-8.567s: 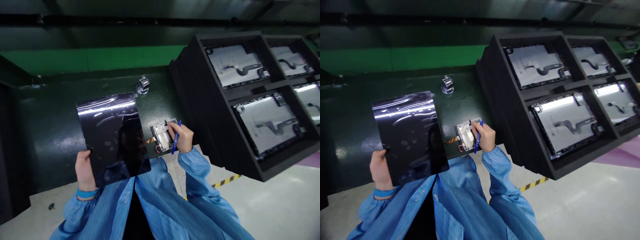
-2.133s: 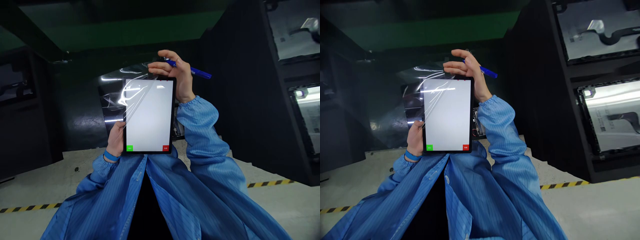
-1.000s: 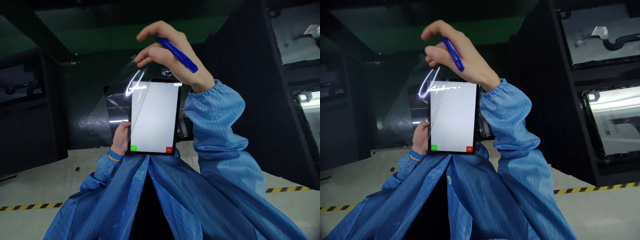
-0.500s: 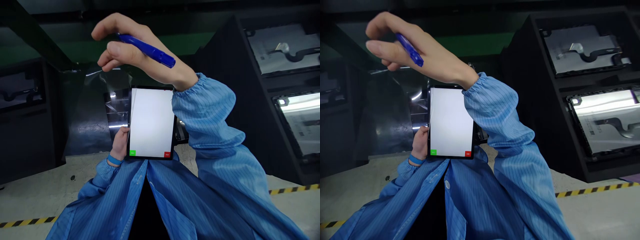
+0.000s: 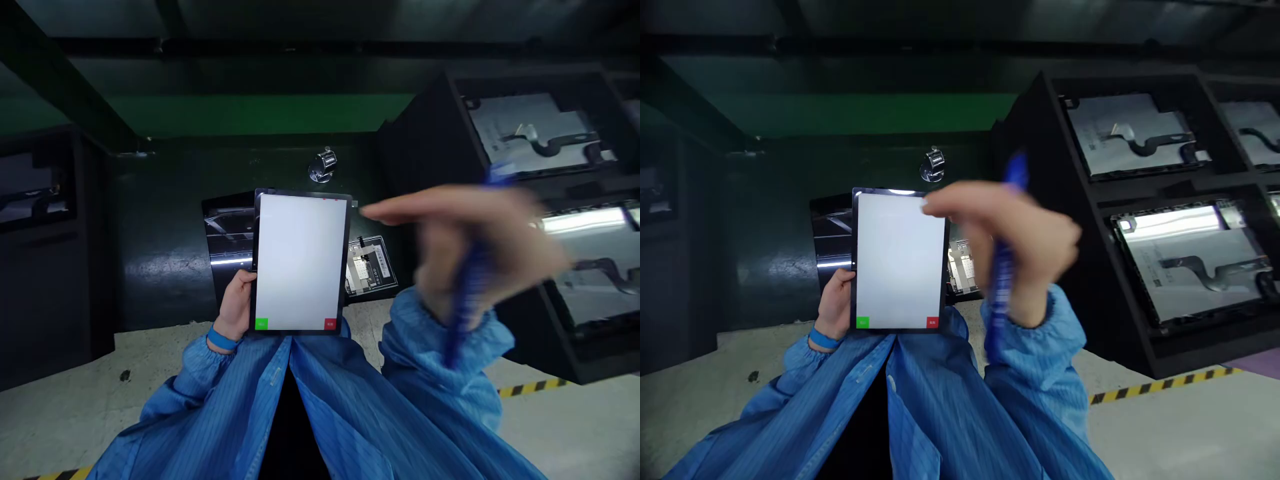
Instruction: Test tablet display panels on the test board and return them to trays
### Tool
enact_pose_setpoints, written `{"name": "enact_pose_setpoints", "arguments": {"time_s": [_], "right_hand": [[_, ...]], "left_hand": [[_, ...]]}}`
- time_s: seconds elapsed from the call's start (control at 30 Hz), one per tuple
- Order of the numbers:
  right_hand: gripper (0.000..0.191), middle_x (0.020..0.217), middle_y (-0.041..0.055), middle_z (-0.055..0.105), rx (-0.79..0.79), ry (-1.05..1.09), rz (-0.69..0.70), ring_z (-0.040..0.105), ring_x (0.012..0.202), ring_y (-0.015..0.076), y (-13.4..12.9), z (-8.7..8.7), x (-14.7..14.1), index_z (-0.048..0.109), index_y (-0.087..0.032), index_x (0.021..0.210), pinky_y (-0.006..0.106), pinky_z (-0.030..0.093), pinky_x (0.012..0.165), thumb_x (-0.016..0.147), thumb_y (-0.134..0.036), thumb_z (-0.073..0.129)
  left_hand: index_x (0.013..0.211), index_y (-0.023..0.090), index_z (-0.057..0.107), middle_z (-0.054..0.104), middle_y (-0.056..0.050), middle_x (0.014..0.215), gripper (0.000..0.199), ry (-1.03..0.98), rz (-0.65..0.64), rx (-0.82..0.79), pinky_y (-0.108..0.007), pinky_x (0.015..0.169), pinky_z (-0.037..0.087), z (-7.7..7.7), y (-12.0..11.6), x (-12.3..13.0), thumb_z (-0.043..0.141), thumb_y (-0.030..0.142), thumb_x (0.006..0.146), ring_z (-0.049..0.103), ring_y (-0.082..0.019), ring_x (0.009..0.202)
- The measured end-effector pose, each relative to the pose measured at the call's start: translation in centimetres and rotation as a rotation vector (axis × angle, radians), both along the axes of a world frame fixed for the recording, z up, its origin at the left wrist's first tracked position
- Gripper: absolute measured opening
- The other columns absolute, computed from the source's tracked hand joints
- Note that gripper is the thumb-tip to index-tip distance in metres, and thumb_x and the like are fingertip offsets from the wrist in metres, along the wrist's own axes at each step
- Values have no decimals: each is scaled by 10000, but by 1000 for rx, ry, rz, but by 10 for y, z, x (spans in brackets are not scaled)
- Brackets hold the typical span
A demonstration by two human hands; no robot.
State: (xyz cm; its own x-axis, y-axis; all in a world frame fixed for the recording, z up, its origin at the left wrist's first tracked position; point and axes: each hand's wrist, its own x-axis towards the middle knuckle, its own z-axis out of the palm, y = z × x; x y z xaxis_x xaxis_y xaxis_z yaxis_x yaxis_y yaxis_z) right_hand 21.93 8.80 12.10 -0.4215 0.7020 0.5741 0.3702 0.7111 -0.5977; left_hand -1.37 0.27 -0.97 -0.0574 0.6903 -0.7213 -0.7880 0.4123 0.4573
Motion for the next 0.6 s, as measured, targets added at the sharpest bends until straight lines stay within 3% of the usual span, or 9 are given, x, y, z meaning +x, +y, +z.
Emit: {"name": "enact_pose_setpoints", "arguments": {"time_s": [0.07,0.17,0.23,0.3,0.37,0.47,0.6], "right_hand": [[227,1259,76,723,178,-218,10,725,1103,281,-5,-22,-17,671,-207,1158,423,635,943,969,-331,646],[471,1470,165,564,198,-502,150,482,1401,416,-10,-55,-43,617,-163,1286,629,480,1115,879,-350,762],[474,1516,181,510,193,-584,165,370,1467,436,-13,-74,-50,605,-176,1304,698,406,1136,881,-324,759],[311,1475,186,554,229,-571,129,413,1453,394,-18,-90,-47,635,-170,1235,644,455,1122,935,-233,687],[184,1369,184,645,286,-502,91,542,1368,335,-23,-98,-39,668,-152,1136,521,554,1059,967,-120,604],[184,1268,156,712,297,-344,-4,723,1122,253,-28,-100,-23,698,-168,1068,334,646,862,956,-68,593],[199,1131,66,773,189,-75,-325,770,940,215,-26,-99,6,730,-235,1077,315,642,812,942,-126,631]], "left_hand": [[669,195,638,769,-40,771,97,-88,-58,-1,-483,946,575,4,1,1,611,263,606,739,-355,983],[721,187,673,784,-50,835,161,-119,-101,-20,-493,959,569,10,2,2,598,283,615,724,-361,1030],[694,188,663,777,-48,801,140,-79,-81,-57,-475,961,568,11,3,3,594,277,610,724,-350,1021],[619,201,620,746,-28,705,64,0,-23,-89,-441,956,569,9,3,4,597,257,598,729,-328,984],[565,209,582,711,-16,629,44,73,34,-105,-417,941,574,8,3,4,601,243,585,732,-317,948],[592,188,619,724,-43,656,65,49,18,-110,-430,910,589,9,4,3,605,250,581,733,-337,941],[632,177,639,754,-59,729,97,-5,7,-143,-451,878,607,17,6,4,584,243,586,740,-351,945]]}}
